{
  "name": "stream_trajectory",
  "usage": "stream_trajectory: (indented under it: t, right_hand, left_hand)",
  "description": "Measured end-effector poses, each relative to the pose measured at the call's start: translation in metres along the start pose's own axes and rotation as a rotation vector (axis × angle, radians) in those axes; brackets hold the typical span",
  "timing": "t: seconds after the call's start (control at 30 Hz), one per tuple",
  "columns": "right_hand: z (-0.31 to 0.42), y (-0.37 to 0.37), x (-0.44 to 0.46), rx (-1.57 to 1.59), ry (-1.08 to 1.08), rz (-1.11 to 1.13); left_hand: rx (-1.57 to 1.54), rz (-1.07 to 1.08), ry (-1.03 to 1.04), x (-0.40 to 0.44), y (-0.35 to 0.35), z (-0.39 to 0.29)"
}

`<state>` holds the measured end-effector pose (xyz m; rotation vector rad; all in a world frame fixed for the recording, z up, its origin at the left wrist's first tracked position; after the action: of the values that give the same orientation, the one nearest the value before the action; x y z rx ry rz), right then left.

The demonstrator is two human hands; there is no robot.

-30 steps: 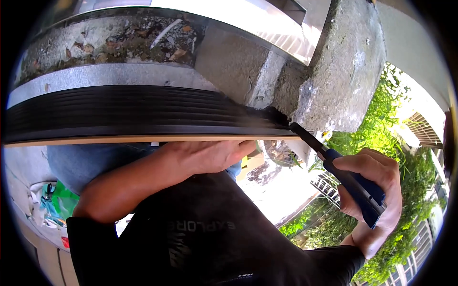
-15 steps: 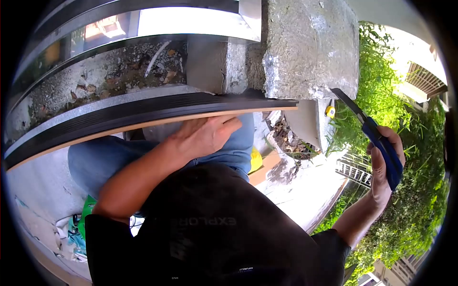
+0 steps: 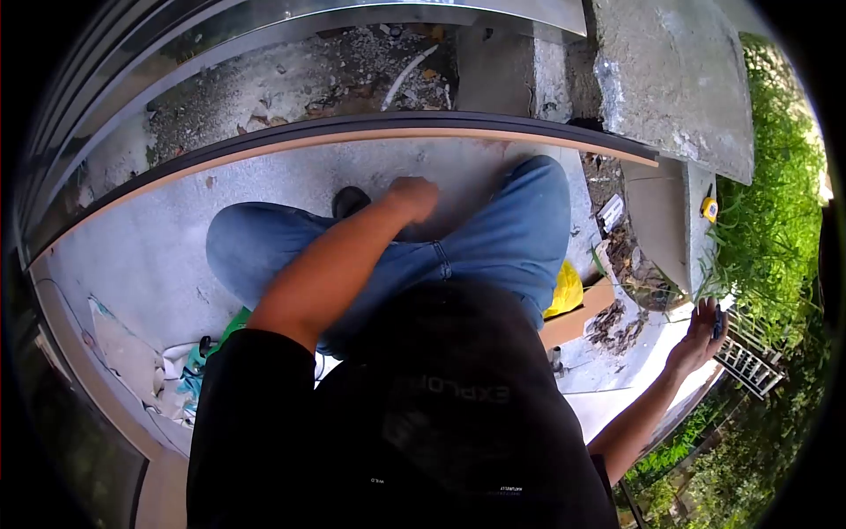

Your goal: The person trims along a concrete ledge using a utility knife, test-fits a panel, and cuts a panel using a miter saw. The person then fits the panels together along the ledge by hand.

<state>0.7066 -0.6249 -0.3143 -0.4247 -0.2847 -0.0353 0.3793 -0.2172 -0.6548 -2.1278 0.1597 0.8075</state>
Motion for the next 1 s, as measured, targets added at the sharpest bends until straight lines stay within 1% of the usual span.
stream_trajectory:
  t: [0.07,0.1,0.13,0.17,0.2,0.23,0.27,0.3,0.33,0.37,0.4,0.43,0.47,0.5,0.53,0.57,0.6,0.67,0.73,0.8,0.83,0.87,0.9,0.93,1.0]
  right_hand:
    - [-0.047,-0.008,0.002,0.043,0.115,-0.01]
    - [-0.074,-0.014,0.005,0.059,0.192,-0.04]
    - [-0.098,-0.019,0.009,0.077,0.265,-0.07]
    - [-0.117,-0.022,0.014,0.059,0.341,-0.107]
    - [-0.132,-0.023,0.015,0.039,0.419,-0.143]
    - [-0.137,-0.019,0.01,0.003,0.454,-0.159]
    - [-0.142,-0.013,0.003,0.033,0.482,-0.208]
    - [-0.153,-0.012,0.001,0.011,0.459,-0.219]
    - [-0.162,-0.013,0.0,-0.014,0.438,-0.237]
    - [-0.163,-0.011,-0.003,-0.008,0.438,-0.246]
    - [-0.159,-0.007,-0.011,-0.012,0.394,-0.239]
    - [-0.153,-0.004,-0.021,-0.017,0.351,-0.233]
    - [-0.147,-0.002,-0.028,-0.015,0.353,-0.239]
    - [-0.134,0.003,-0.032,-0.004,0.249,-0.218]
    - [-0.117,0.011,-0.035,0.009,0.144,-0.195]
    - [-0.093,0.026,-0.041,-0.016,0.094,-0.178]
    - [-0.073,0.04,-0.045,-0.002,0.095,-0.175]
    - [-0.033,0.072,-0.054,0.036,-0.08,-0.073]
    - [0.009,0.108,-0.07,0.13,-0.225,0.071]
    - [0.037,0.14,-0.092,0.255,-0.294,0.156]
    - [0.057,0.154,-0.106,0.269,-0.281,0.216]
    - [0.072,0.165,-0.118,0.281,-0.269,0.278]
    - [0.073,0.173,-0.126,0.317,-0.291,0.392]
    - [0.083,0.18,-0.136,0.334,-0.277,0.527]
    - [0.09,0.188,-0.153,0.33,-0.301,0.783]
  left_hand:
    - [-0.076,-0.002,-0.3,-0.004,-0.004,0.03]
    - [-0.076,0.006,-0.307,-0.005,-0.001,0.041]
    - [-0.088,-0.01,-0.364,-0.005,0.004,0.052]
    - [-0.101,-0.03,-0.422,-0.004,0.009,0.057]
    - [-0.102,-0.03,-0.431,-0.005,0.014,0.053]
    - [-0.096,-0.101,-0.439,-0.003,0.018,0.045]
    - [-0.085,-0.176,-0.444,0.002,0.019,0.04]
    - [-0.078,-0.183,-0.445,0.013,0.032,0.038]
    - [-0.047,-0.346,-0.413,0.028,0.051,0.036]
    - [-0.031,-0.428,-0.392,0.033,0.052,0.036]
    - [-0.012,-0.51,-0.37,0.038,0.053,0.036]
    - [-0.028,-0.455,-0.329,0.035,0.049,0.038]
    - [-0.044,-0.401,-0.289,0.035,0.045,0.038]
    - [-0.04,-0.403,-0.289,0.032,0.033,0.033]
    - [-0.063,-0.356,-0.206,0.029,0.016,0.024]
    - [-0.081,-0.313,-0.126,0.026,-0.005,0.016]
    - [-0.073,-0.322,-0.134,0.018,-0.026,0.006]
    - [-0.039,-0.284,-0.114,-0.009,-0.06,-0.018]
    - [-0.035,-0.317,-0.113,-0.051,-0.092,-0.037]
    - [-0.279,-0.365,-0.195,-0.103,-0.126,-0.056]
    - [-0.274,-0.374,-0.211,-0.12,-0.122,-0.051]
    - [-0.508,-0.413,-0.208,-0.139,-0.117,-0.04]
    - [-0.744,-0.451,-0.204,-0.158,-0.111,-0.034]
    - [-0.744,-0.462,-0.224,-0.177,-0.108,-0.036]
    - [-1.598,-0.421,-0.424,-0.216,-0.098,-0.041]
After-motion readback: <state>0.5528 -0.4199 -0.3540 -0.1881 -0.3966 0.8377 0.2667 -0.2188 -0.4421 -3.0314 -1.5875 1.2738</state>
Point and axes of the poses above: each hand's wrist, its own x-axis towards the middle knuckle, its own y-axis out of the palm, z = x × y, the point moved 2 cm from there along x, towards the middle knuckle, and after that the axes turned 12 degrees about -z, right-handed, at the moved point
